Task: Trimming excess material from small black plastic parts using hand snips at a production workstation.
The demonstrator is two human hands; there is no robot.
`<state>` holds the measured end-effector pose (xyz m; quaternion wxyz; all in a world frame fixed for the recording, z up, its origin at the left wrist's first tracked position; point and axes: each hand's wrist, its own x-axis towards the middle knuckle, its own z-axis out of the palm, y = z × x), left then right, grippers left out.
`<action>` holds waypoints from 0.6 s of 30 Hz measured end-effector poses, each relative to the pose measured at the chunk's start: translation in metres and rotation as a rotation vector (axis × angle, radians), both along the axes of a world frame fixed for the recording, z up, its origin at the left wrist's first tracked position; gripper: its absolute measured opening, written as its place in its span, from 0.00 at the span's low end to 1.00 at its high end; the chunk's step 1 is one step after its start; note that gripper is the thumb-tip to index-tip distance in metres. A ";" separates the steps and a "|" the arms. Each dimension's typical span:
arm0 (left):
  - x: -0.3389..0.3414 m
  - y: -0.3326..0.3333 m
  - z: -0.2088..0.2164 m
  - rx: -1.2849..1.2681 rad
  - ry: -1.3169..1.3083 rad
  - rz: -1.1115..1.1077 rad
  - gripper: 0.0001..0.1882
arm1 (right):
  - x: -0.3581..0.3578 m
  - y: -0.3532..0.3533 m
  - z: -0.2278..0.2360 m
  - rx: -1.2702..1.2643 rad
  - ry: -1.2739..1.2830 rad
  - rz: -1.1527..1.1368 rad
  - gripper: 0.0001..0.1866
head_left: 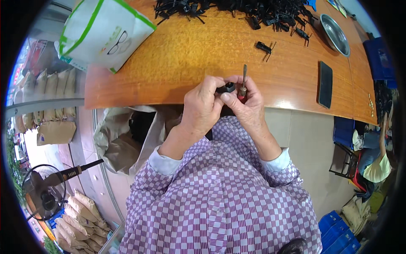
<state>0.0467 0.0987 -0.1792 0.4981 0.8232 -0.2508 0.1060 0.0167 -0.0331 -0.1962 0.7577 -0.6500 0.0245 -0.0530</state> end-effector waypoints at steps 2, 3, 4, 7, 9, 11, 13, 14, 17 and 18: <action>-0.014 0.007 -0.003 0.039 0.016 -0.005 0.15 | -0.014 0.007 -0.002 -0.076 -0.076 -0.024 0.17; -0.021 0.011 -0.004 0.083 0.038 -0.016 0.17 | -0.020 0.010 -0.002 -0.098 -0.080 -0.065 0.15; -0.028 0.013 -0.005 0.126 0.057 -0.028 0.18 | -0.025 0.011 -0.002 -0.120 -0.088 -0.107 0.13; -0.047 0.027 0.016 -0.358 0.563 -0.252 0.21 | -0.039 0.004 0.007 0.027 0.018 -0.076 0.11; -0.057 0.039 0.026 -0.600 0.812 -0.371 0.22 | -0.046 -0.005 0.019 0.371 0.255 0.056 0.10; -0.061 0.052 0.031 -0.548 0.846 -0.409 0.24 | -0.052 -0.005 0.023 0.361 0.274 0.068 0.10; -0.064 0.055 0.029 -0.518 0.861 -0.430 0.25 | -0.060 -0.003 0.025 0.345 0.323 0.093 0.11; -0.065 0.056 0.023 -0.538 0.881 -0.465 0.24 | -0.064 0.000 0.026 0.344 0.317 0.097 0.11; -0.070 0.058 0.009 -0.577 0.913 -0.539 0.21 | -0.074 0.007 0.027 0.214 0.320 0.120 0.11; -0.072 0.060 0.006 -0.578 0.907 -0.539 0.20 | -0.077 0.009 0.028 0.211 0.314 0.123 0.11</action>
